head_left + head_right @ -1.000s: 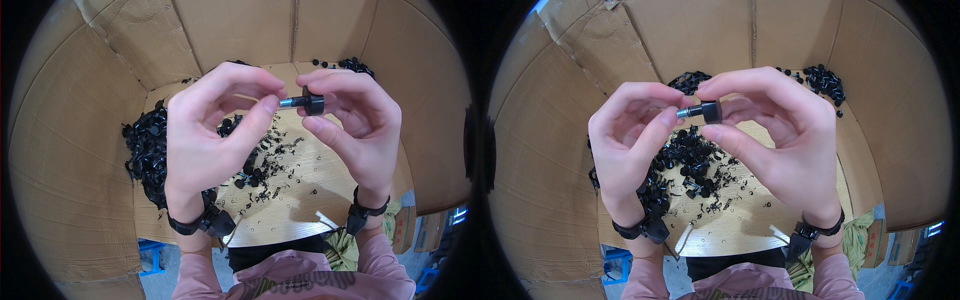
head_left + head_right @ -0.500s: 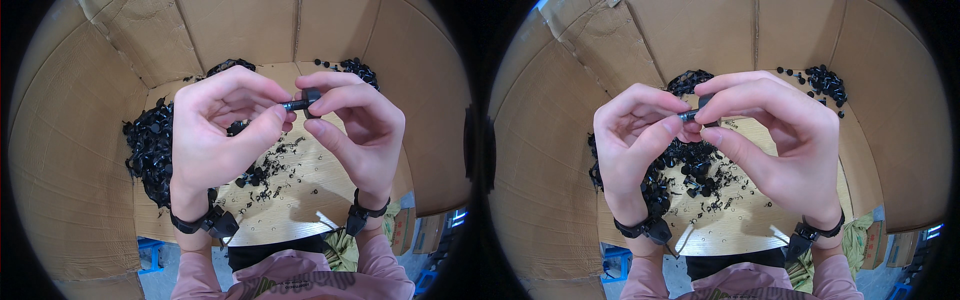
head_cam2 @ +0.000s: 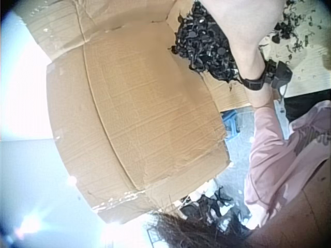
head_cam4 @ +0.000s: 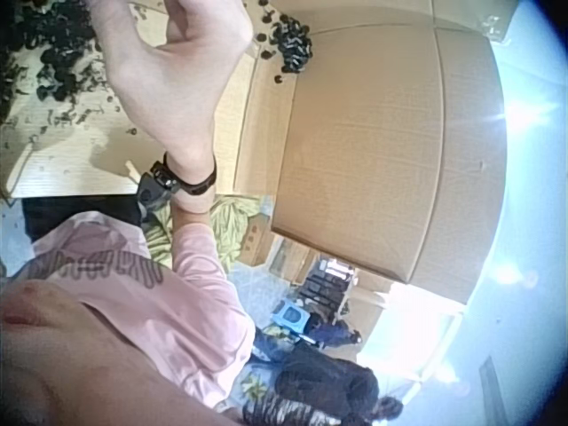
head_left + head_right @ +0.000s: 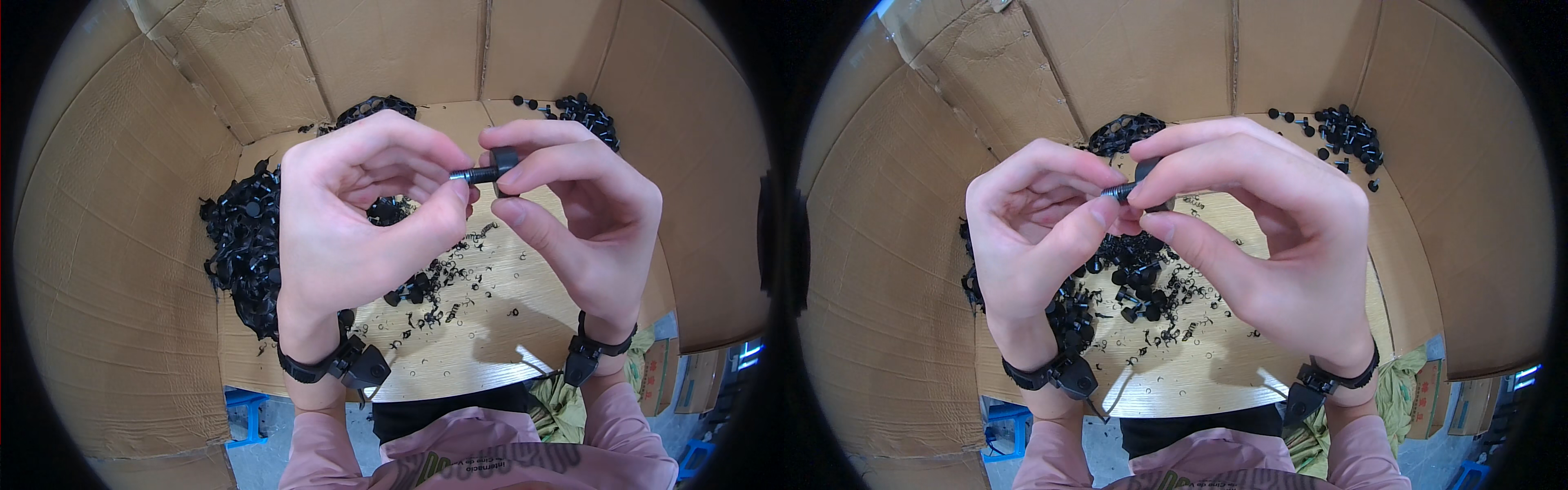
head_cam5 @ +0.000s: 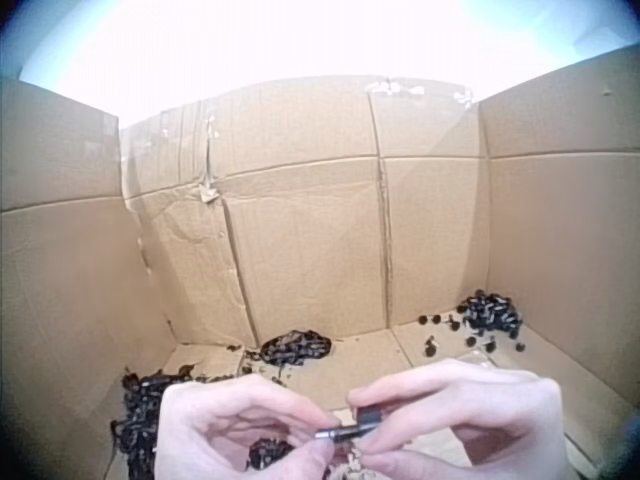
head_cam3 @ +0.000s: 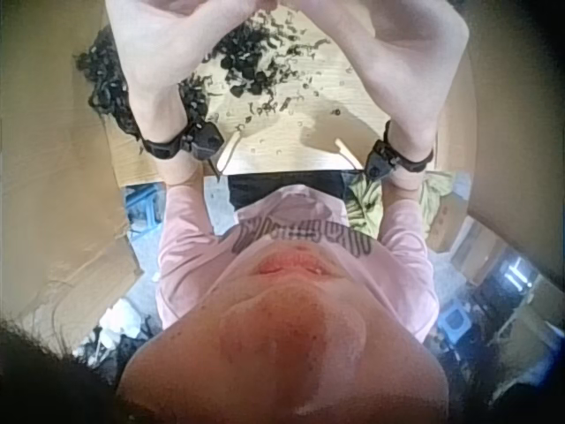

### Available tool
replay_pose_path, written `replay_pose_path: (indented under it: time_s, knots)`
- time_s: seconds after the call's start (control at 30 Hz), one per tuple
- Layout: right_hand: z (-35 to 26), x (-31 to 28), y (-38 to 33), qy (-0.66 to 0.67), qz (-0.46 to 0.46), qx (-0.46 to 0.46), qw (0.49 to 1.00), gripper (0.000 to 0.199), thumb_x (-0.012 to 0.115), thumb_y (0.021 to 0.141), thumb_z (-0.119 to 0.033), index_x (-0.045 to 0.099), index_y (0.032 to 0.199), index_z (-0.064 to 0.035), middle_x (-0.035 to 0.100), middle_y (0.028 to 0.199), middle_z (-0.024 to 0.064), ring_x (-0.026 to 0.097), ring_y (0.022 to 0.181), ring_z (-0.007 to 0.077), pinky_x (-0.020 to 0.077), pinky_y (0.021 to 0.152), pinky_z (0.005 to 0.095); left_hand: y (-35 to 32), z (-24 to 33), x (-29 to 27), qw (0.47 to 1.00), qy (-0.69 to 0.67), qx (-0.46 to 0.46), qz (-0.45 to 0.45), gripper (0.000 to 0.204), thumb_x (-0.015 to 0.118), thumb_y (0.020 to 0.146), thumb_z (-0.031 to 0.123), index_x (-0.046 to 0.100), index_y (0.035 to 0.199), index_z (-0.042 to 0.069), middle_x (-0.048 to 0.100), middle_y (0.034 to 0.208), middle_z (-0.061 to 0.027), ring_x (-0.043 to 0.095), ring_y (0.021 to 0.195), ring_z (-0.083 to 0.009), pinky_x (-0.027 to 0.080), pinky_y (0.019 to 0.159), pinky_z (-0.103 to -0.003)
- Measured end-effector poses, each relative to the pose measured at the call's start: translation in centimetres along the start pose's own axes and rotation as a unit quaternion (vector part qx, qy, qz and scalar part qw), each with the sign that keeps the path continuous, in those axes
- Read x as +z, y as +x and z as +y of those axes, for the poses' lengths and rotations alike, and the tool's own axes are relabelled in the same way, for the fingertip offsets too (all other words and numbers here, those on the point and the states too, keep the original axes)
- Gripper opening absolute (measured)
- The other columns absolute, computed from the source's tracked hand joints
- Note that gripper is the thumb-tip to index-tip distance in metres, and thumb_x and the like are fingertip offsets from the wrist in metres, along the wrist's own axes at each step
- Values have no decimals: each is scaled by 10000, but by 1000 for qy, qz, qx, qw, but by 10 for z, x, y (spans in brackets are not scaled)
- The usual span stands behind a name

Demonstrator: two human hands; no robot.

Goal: The person picks up a bolt and a washer from a table, slides the washer onto the bolt, and places the assembly into a pile, repeating this process multiple times.

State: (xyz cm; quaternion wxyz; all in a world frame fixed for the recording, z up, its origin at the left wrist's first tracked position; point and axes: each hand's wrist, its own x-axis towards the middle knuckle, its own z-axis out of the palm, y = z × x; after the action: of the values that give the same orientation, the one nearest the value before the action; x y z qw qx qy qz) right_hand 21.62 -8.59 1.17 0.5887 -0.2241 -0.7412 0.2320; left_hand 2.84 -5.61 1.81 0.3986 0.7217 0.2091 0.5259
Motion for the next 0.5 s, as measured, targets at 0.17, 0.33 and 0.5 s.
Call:
replay_pose_path:
  time_s: [0.17, 0.33, 0.5]
  knots:
    - [-7, -4, 3, -85, -52, -17, 995, 177, 665, 725, 118, 642, 875, 26, 606, 1093, 196, 599, 944, 218, 479, 851, 324, 1, -1, -3, 1000, 4, -25, 9, 142, 575, 765, -76, 607, 902, -89, 667, 789, -148, 659, 677, -155, 540, 630, -240]
    - [-3, -4, 2, -89, -68, -35, 993, 185, 671, 723, 114, 643, 882, 25, 607, 1092, 196, 602, 935, 215, 480, 850, 322, 5, -3, -6, 993, -65, -94, 9, 153, 553, 805, -9, 611, 923, -87, 666, 778, -143, 655, 650, -157, 531, 588, -230]
    - [0, -2, 0, -11, 0, 8, 1000, 226, 680, 753, 88, 612, 965, 47, 604, 1082, 213, 597, 997, 226, 485, 876, 325, 6, -1, -2, 990, -98, -98, 9, 207, 533, 823, 28, 595, 979, -94, 663, 772, -171, 663, 636, -202, 546, 563, -264]
